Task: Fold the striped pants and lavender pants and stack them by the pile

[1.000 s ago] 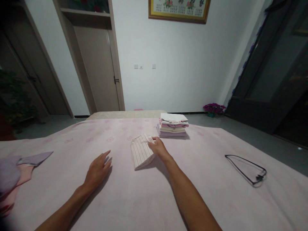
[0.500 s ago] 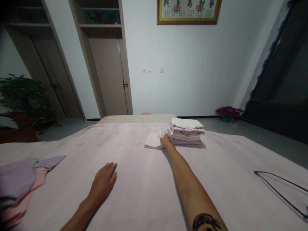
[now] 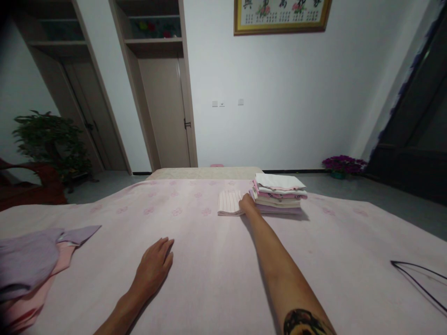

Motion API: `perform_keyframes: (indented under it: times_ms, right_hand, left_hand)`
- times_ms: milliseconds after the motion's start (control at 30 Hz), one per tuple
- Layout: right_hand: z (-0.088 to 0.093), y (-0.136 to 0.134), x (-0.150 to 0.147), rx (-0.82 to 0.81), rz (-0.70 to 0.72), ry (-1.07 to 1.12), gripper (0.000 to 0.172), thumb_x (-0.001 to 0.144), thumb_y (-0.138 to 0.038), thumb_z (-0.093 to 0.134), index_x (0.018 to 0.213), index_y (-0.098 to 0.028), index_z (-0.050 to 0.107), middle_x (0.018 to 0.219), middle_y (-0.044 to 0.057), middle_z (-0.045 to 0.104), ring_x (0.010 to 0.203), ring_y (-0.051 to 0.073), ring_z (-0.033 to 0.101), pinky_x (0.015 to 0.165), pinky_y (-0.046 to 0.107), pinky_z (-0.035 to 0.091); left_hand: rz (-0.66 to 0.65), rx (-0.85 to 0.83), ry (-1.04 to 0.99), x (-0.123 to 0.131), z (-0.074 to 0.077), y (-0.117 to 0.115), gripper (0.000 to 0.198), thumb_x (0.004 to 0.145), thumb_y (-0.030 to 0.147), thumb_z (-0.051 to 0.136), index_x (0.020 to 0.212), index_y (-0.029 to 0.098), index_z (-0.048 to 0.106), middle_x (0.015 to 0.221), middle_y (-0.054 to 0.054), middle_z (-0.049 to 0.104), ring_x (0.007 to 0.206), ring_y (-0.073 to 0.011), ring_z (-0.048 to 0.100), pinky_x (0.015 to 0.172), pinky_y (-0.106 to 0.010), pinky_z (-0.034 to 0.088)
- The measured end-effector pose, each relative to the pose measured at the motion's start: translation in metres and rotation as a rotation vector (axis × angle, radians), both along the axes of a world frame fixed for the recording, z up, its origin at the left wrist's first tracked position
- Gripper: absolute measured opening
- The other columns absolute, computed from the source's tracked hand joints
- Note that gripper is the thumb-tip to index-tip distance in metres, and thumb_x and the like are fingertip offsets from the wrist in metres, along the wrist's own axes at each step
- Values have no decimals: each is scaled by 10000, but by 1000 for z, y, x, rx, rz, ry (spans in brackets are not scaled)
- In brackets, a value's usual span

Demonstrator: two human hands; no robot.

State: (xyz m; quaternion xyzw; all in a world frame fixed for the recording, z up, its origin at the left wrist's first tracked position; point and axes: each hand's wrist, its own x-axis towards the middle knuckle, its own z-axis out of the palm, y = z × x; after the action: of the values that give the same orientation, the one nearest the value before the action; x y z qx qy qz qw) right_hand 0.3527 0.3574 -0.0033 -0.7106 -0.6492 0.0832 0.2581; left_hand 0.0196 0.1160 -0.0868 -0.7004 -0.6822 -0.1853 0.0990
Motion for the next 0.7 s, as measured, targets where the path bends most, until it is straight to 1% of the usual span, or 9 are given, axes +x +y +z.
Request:
perform_keyframes:
  times_ms: [67,100,167,233,300,367,467,600,700]
  right_hand:
    - [-7,-8,-5,22,20,-80,503,861,-98,517,1358,-24,527,1298,259,613,1236,295,575,1025,374,432]
    - [-9,-12,-10,44,43,-123,542,874,-93,487,1412,-32,479,1402,260,541,1324,295,499,1087,387,376]
    - [-15,-21,-23,96,110,-201,591,911,-115,439,1499,-74,387,1557,210,383,1459,274,314,1187,407,224]
    - [-20,-29,-34,133,186,-260,593,960,-207,419,1541,-127,334,1626,142,282,1517,257,162,1225,428,84]
    - [-27,-34,-40,103,231,-320,607,993,-349,402,1558,-149,309,1651,114,221,1534,262,76,1226,455,11]
    - [-35,-35,-40,13,228,-377,642,1005,-458,353,1558,-134,311,1655,129,197,1536,279,61,1219,476,9]
    - [-42,-31,-33,-86,190,-419,665,1020,-495,257,1551,-100,324,1649,157,202,1533,289,85,1210,494,31]
    - [-42,-28,-28,-106,179,-421,661,1023,-503,234,1557,-123,318,1653,136,201,1533,276,93,1211,489,36]
    - [-38,-37,-29,-115,184,-427,653,1025,-499,246,1560,-131,310,1654,129,199,1531,273,103,1210,490,56]
  left_hand:
    - [5,-5,3,1,1,0,434,975,248,402,1349,142,594,1408,-135,583,1341,-269,500,1155,-444,351]
    - [8,-6,5,1,1,0,432,974,247,404,1349,146,594,1410,-132,582,1342,-268,499,1156,-444,350]
    - [15,-9,7,2,2,0,430,971,242,408,1348,154,594,1411,-128,582,1344,-265,498,1154,-441,352]
    - [16,-17,6,3,4,0,429,969,239,410,1347,156,595,1411,-126,583,1343,-265,499,1151,-438,356]
    - [13,-28,6,3,5,0,432,968,237,409,1348,149,596,1411,-131,582,1342,-267,500,1148,-440,360]
    - [7,-35,7,3,5,-1,435,970,237,407,1350,139,595,1413,-138,579,1343,-270,497,1149,-446,359]
    - [-2,-31,8,2,5,-1,435,976,242,404,1355,141,592,1415,-137,577,1348,-268,492,1152,-441,355]
    - [-2,-23,-8,3,6,-3,428,975,239,414,1349,135,594,1411,-141,579,1347,-270,493,1156,-443,349]
    - [-2,-31,-22,4,9,-4,427,972,227,421,1353,132,590,1414,-141,576,1352,-273,486,1162,-450,339]
